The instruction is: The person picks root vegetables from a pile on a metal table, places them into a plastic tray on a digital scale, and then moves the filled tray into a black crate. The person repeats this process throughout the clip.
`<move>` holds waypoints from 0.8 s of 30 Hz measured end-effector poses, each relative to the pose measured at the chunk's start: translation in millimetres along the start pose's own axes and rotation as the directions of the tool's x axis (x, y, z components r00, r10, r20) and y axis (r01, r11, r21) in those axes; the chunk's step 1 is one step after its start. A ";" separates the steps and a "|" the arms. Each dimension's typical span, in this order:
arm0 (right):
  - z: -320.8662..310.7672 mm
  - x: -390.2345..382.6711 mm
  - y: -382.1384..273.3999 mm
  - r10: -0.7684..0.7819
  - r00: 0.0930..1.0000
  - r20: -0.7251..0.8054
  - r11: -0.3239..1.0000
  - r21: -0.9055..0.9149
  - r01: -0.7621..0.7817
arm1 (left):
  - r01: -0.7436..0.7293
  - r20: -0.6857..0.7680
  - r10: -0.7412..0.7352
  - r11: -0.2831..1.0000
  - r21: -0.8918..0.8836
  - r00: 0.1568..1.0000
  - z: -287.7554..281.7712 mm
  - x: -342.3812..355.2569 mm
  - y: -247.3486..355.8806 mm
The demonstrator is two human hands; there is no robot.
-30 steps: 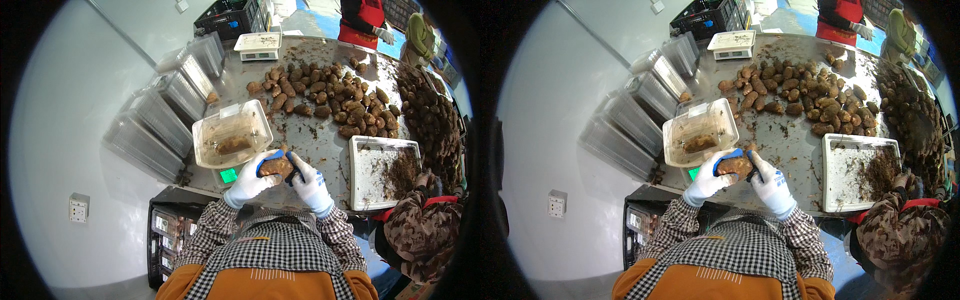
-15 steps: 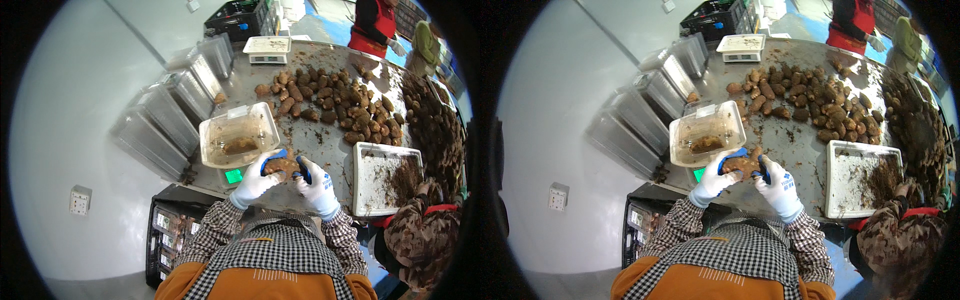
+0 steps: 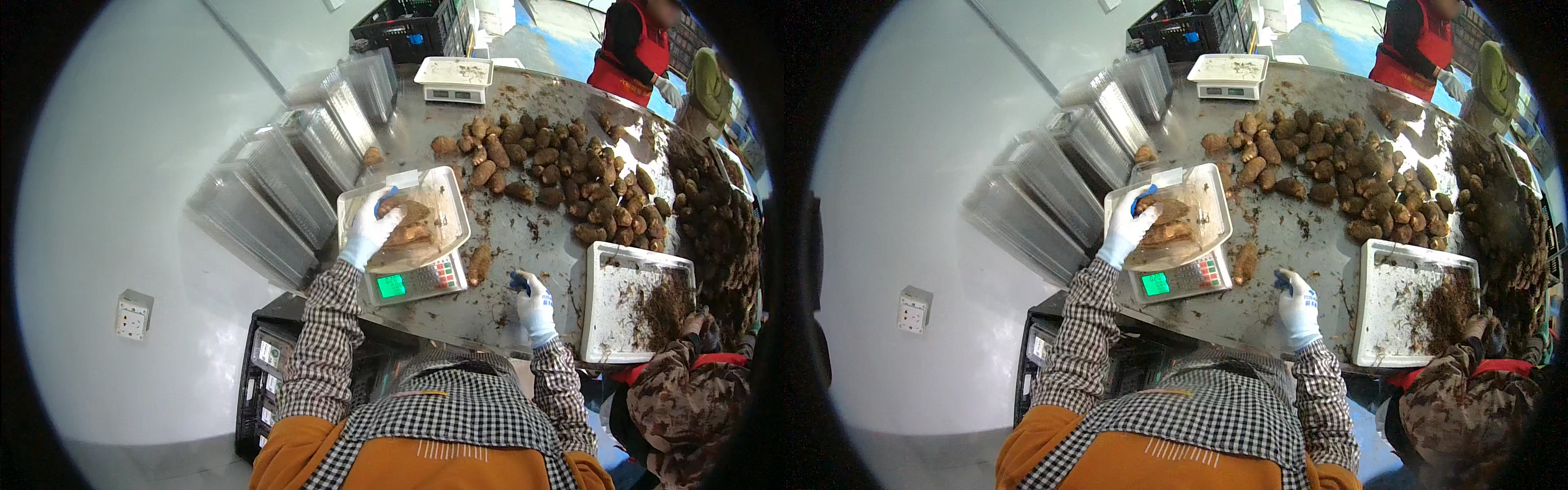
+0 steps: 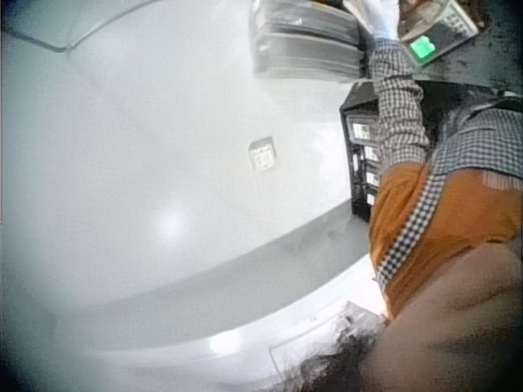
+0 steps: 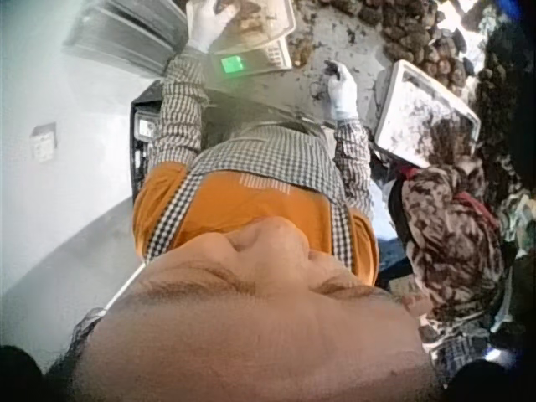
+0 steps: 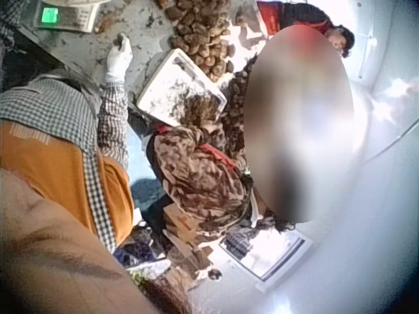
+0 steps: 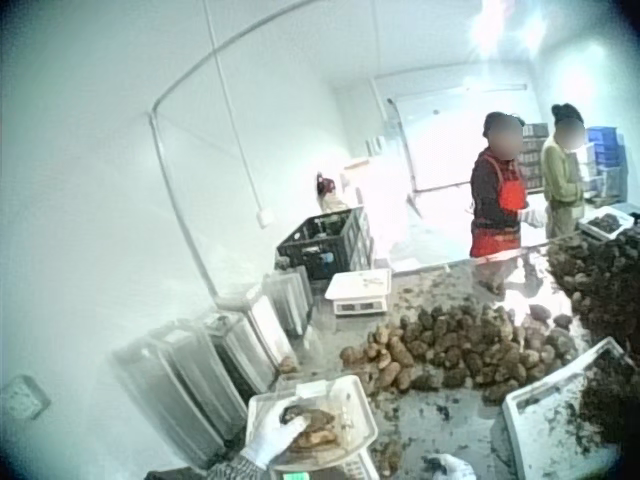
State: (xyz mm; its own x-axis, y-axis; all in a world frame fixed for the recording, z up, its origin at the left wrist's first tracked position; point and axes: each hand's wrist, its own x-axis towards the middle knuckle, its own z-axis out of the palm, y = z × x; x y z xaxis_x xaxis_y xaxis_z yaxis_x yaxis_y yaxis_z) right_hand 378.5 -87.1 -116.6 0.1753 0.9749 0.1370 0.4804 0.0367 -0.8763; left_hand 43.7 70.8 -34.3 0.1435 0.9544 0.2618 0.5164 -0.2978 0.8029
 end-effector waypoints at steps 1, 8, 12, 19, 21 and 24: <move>0.8 1.5 3.5 -0.022 1.000 -0.022 0.993 -0.115 0.019 | -0.085 -0.073 0.103 0.973 0.214 0.992 -3.0 2.9 3.3; 43.2 33.8 -8.7 0.129 0.990 0.051 0.937 -0.332 -0.105 | -0.238 -0.087 0.312 0.853 0.465 0.946 2.4 -2.8 26.1; 83.7 71.9 -22.5 0.389 0.907 0.162 0.848 -0.449 -0.283 | -0.294 -0.129 0.354 0.893 0.342 0.926 33.3 -30.6 71.3; 70.4 73.4 13.0 0.248 0.929 0.275 0.803 0.478 -0.356 | -0.067 -0.022 0.063 0.958 -0.280 0.998 60.8 -78.6 93.8; 49.2 53.0 6.6 0.119 0.972 0.202 0.656 0.719 -0.230 | 0.248 0.126 -0.213 0.841 -0.481 0.969 79.1 -91.1 86.3; 16.6 29.9 -32.1 0.086 0.982 0.165 0.510 0.840 -0.186 | 0.704 0.547 -0.454 0.335 -0.627 0.703 108.4 -102.7 68.2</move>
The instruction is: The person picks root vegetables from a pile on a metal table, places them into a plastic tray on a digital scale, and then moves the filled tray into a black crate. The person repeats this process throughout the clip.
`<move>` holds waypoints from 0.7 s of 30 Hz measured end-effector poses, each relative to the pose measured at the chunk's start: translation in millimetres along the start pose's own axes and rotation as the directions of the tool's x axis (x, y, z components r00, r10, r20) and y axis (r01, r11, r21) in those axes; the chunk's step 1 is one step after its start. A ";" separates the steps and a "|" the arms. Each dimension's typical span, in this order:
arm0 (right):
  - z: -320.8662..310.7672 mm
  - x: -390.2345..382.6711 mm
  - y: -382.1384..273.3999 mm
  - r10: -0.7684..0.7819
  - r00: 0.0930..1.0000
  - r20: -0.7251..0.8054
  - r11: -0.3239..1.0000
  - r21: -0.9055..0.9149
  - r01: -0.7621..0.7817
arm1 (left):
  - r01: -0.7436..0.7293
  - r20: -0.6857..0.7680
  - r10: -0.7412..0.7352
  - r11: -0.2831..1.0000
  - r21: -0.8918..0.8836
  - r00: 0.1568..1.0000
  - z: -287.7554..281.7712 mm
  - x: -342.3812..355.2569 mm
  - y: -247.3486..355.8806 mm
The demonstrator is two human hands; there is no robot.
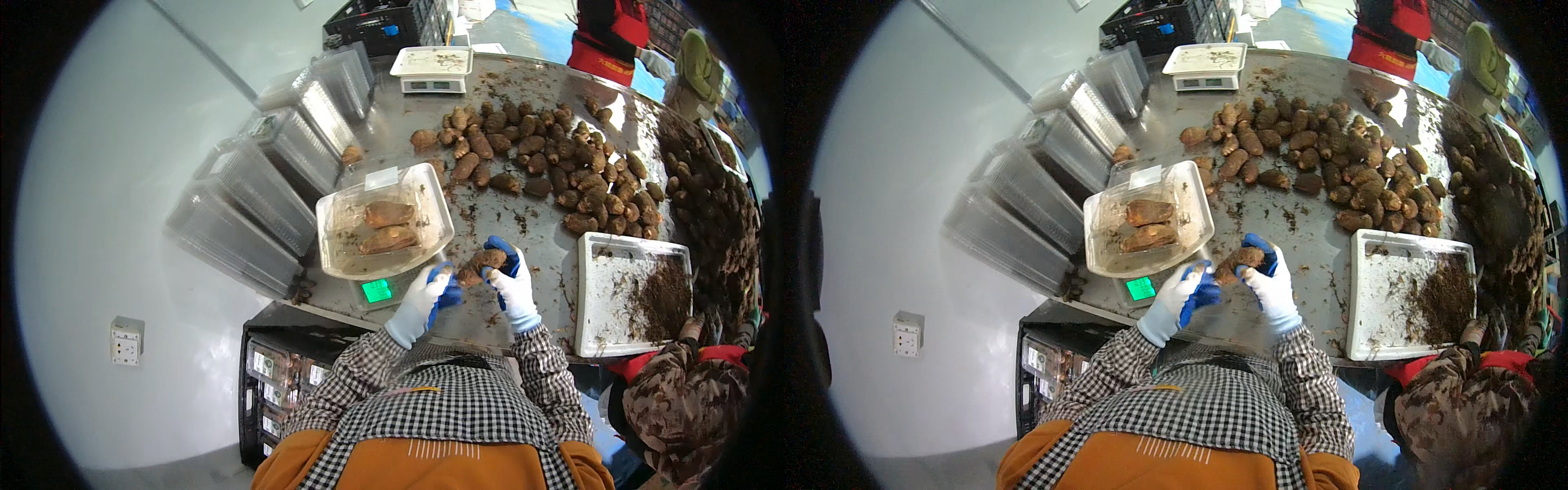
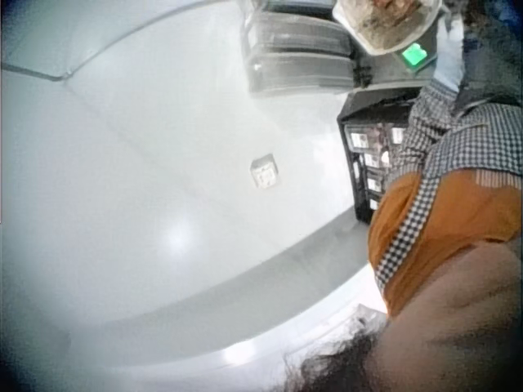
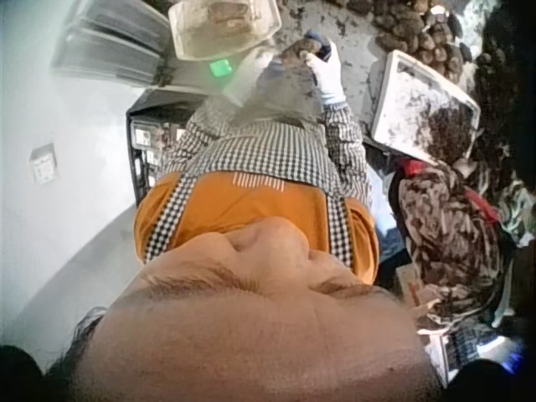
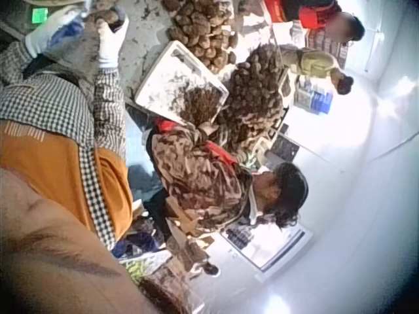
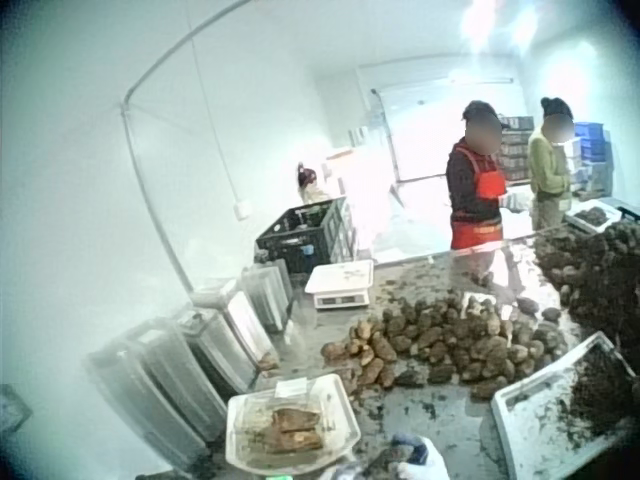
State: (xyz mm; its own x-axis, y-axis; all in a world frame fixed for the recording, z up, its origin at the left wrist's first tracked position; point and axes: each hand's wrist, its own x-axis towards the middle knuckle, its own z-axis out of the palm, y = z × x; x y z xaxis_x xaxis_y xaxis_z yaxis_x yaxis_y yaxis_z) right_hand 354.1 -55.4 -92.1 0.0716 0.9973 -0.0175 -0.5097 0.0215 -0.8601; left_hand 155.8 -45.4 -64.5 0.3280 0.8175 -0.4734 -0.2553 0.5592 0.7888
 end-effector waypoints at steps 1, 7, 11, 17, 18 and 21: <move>-0.6 -5.4 -2.7 -0.016 1.000 0.012 1.000 0.014 0.016 | 0.116 0.119 -0.098 0.981 -0.155 0.988 1.6 6.7 -7.3; -1.3 -27.6 -36.8 -0.074 0.997 -0.036 0.986 -0.152 0.068 | 0.008 0.339 -0.010 1.000 0.005 0.941 29.5 7.3 -1.7; -6.9 -30.2 -39.6 -0.158 0.975 -0.155 0.945 -0.309 0.105 | -0.189 0.236 0.129 0.948 0.254 0.963 41.7 -7.1 12.5; -39.6 -31.2 -35.8 0.017 0.947 -0.322 0.971 -0.221 -0.093 | -0.603 0.344 0.498 0.700 0.382 0.796 41.9 -18.2 16.5; -35.1 -34.1 -37.4 0.015 0.963 -0.268 0.976 -0.208 -0.073 | -0.604 0.334 0.504 0.692 0.396 0.797 41.3 -20.3 16.5; -19.4 -39.0 -32.7 0.036 0.991 -0.131 0.982 -0.181 -0.060 | -0.636 0.336 0.546 0.578 0.511 0.767 42.3 -27.5 18.6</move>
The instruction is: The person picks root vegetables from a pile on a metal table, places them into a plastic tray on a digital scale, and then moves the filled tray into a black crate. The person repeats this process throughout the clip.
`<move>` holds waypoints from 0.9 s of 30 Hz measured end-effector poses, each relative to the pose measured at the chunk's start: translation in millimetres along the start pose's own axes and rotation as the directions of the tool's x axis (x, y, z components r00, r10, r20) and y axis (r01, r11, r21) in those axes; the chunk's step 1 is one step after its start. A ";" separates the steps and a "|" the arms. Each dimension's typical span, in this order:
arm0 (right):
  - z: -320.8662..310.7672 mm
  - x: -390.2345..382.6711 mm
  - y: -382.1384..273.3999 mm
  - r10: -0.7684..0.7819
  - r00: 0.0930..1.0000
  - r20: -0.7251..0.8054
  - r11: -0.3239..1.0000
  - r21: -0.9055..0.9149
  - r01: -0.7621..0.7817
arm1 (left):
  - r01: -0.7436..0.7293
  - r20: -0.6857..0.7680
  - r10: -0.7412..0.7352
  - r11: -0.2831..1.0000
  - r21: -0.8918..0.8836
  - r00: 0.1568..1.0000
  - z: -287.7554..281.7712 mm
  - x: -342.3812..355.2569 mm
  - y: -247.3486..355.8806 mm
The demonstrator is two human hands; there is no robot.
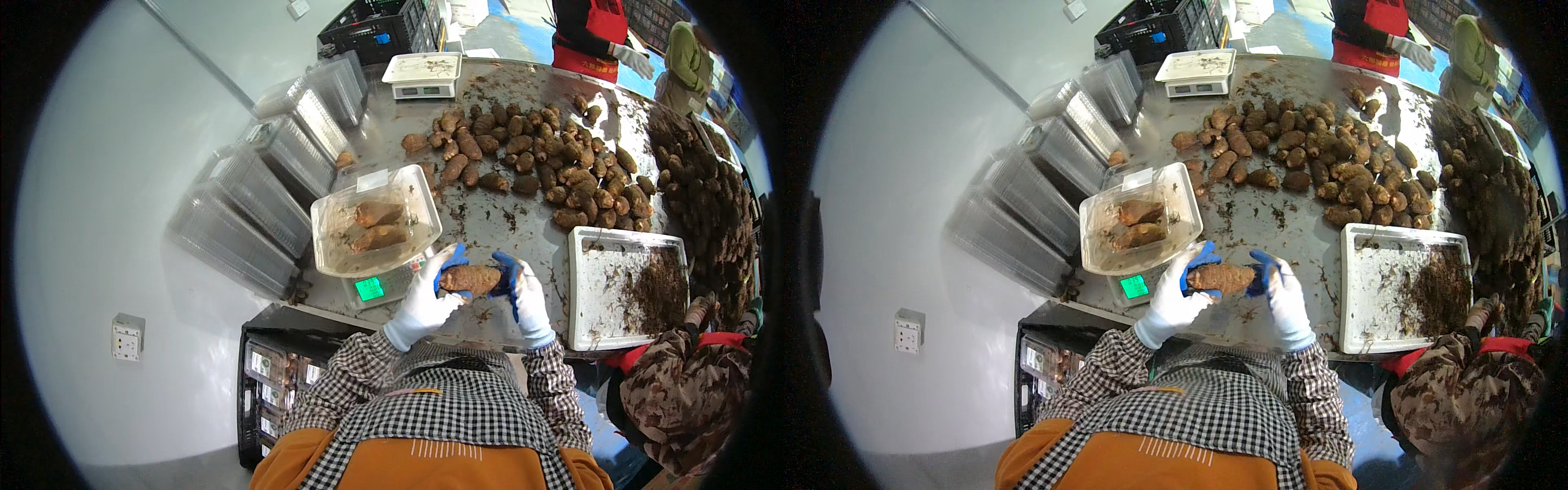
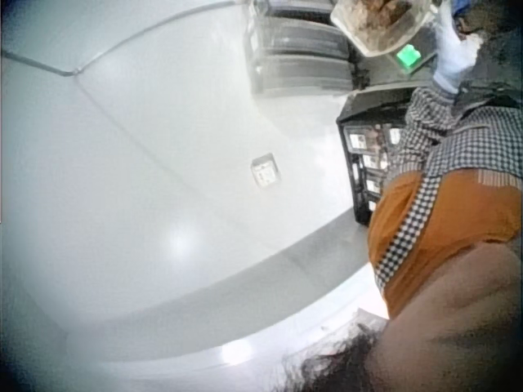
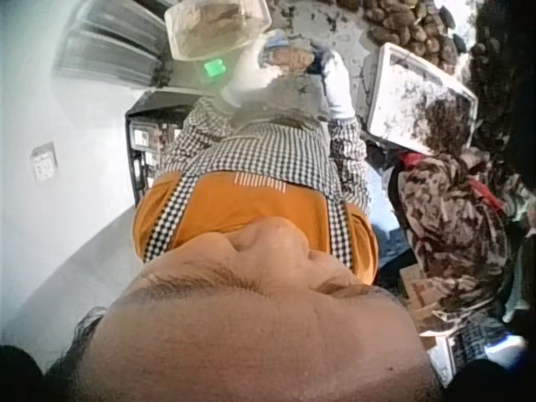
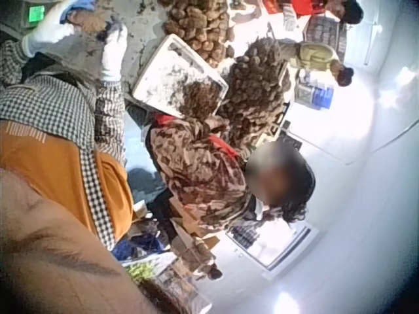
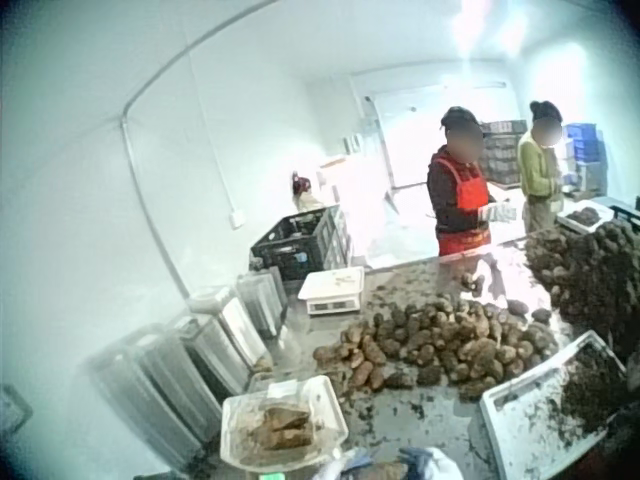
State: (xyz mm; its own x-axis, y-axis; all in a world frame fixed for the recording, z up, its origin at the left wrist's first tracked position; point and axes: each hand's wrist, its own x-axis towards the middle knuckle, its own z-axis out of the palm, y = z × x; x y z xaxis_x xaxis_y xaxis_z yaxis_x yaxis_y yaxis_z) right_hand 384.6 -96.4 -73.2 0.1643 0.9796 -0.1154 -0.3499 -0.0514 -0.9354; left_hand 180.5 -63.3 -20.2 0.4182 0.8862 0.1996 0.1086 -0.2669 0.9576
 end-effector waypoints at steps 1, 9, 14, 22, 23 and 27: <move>-1.4 -7.7 -15.3 0.099 0.963 0.252 0.993 0.042 -0.113 | -0.047 0.003 0.047 0.991 0.123 0.999 0.9 1.2 8.1; 22.4 -16.7 -16.3 -0.024 0.959 0.284 0.975 0.218 -0.040 | -0.252 0.084 0.238 0.928 0.274 0.968 -17.2 1.2 7.7; 28.2 -23.1 -14.5 -0.086 0.960 0.266 0.993 0.105 0.060 | -0.410 -0.018 0.442 0.846 0.342 0.897 -17.3 9.5 19.6; 11.2 -21.9 1.1 -0.084 0.955 0.285 0.900 0.434 -0.050 | -0.050 -0.205 0.024 0.991 -0.122 0.979 -39.4 13.5 8.4; 10.7 -23.3 1.3 -0.072 0.954 0.291 0.869 0.487 -0.083 | -0.128 -0.212 0.108 0.988 -0.084 0.971 -33.7 8.9 -3.0; 5.7 -26.4 6.0 -0.037 0.954 0.298 0.813 0.564 -0.145 | -0.038 0.143 0.026 0.996 0.084 0.989 -20.8 7.9 -0.5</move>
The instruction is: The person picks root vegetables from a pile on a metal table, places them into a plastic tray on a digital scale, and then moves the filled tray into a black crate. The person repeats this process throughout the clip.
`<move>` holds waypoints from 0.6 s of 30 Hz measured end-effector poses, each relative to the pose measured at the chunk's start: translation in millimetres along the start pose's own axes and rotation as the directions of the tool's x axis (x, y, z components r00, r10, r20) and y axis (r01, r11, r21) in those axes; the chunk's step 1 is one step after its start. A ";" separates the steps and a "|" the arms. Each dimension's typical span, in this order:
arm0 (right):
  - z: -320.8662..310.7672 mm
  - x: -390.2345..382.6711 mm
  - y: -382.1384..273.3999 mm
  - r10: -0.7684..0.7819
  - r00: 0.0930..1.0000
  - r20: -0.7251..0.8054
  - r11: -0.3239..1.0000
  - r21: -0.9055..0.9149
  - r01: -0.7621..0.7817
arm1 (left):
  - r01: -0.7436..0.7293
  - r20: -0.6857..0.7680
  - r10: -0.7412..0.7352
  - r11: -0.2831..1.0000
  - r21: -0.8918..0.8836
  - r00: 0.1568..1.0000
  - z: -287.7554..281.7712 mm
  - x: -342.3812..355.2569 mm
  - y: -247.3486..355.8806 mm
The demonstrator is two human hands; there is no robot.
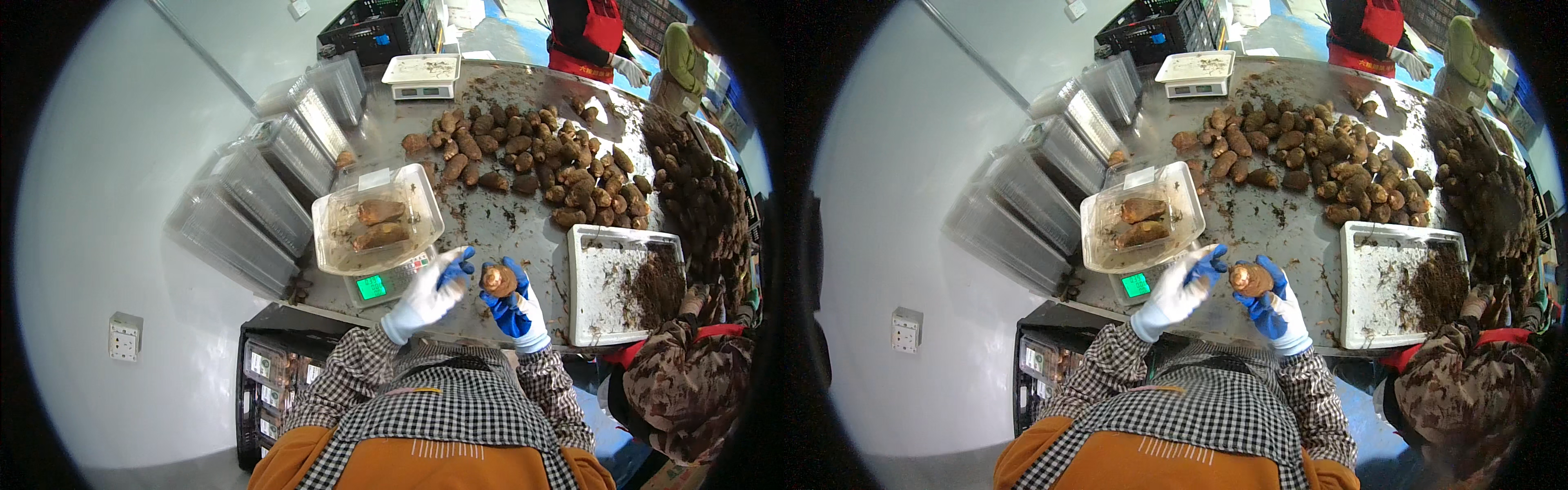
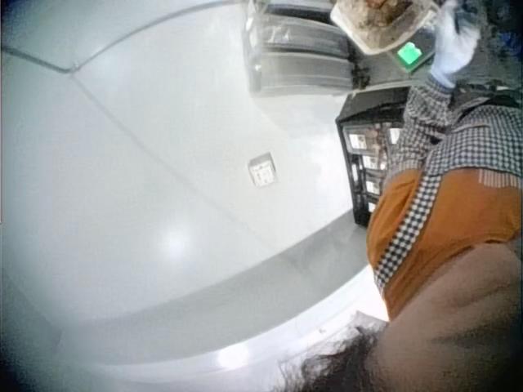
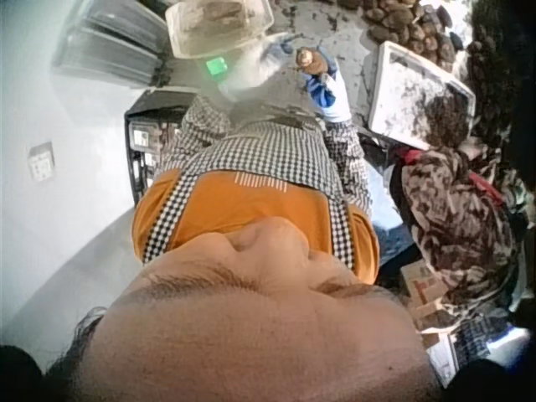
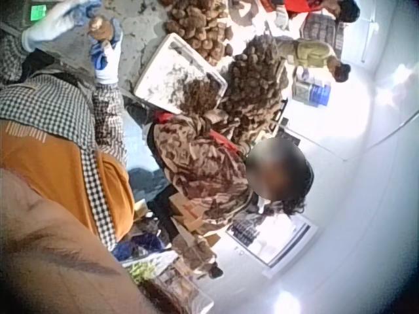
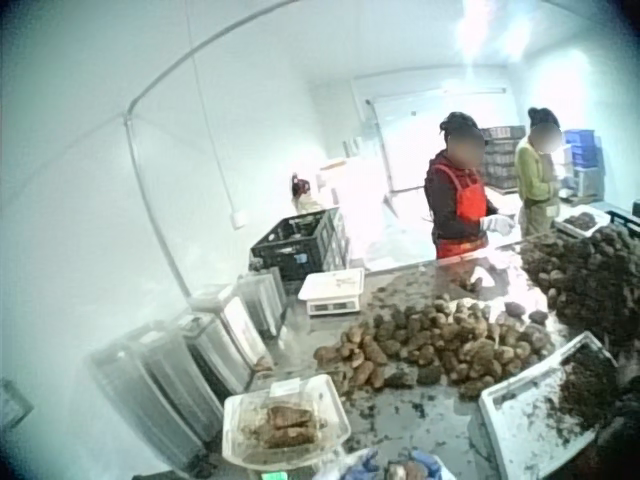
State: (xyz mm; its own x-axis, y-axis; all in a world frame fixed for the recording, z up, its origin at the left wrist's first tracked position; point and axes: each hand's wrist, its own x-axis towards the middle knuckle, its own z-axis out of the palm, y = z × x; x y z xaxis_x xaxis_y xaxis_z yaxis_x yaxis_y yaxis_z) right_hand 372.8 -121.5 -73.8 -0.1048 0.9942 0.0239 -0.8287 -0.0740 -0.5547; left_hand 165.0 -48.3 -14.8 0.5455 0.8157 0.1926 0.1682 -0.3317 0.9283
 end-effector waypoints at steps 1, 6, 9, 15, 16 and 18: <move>-2.4 1.0 3.3 -0.006 1.000 0.011 1.000 0.002 0.006 | -0.078 0.007 0.078 0.993 0.086 0.997 8.4 -2.6 -2.5; 5.2 -4.8 5.3 -0.044 0.997 -0.057 0.911 -0.412 0.017 | 0.316 0.133 -0.294 0.927 -0.203 0.947 12.7 -1.8 7.3; 11.9 3.1 3.8 -0.107 0.982 -0.158 0.880 -0.474 0.019 | 0.097 -0.019 -0.096 0.990 0.107 0.995 -19.5 -1.3 6.7; -27.5 12.0 9.1 -0.091 0.929 -0.360 0.896 -0.437 -0.082 | 0.361 -0.646 0.140 0.731 0.578 0.751 -111.7 3.7 -13.6; -26.0 11.7 10.8 -0.095 0.918 -0.384 0.896 -0.436 -0.089 | 0.349 -0.547 0.348 0.491 0.798 0.761 -126.1 6.3 -31.8; -27.6 17.8 14.1 -0.053 0.917 -0.396 0.881 -0.451 -0.144 | 0.443 -0.442 -0.111 0.438 0.783 0.890 -137.2 9.7 -47.8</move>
State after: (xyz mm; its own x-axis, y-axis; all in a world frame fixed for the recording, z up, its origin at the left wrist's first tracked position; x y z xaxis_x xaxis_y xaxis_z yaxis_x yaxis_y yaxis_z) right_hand 374.4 -102.7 -104.1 0.1651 0.9462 -0.2782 -0.4665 -0.1736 -0.8673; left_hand 49.5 40.5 -13.7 0.1042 0.9724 0.2086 0.9577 -0.1546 0.2426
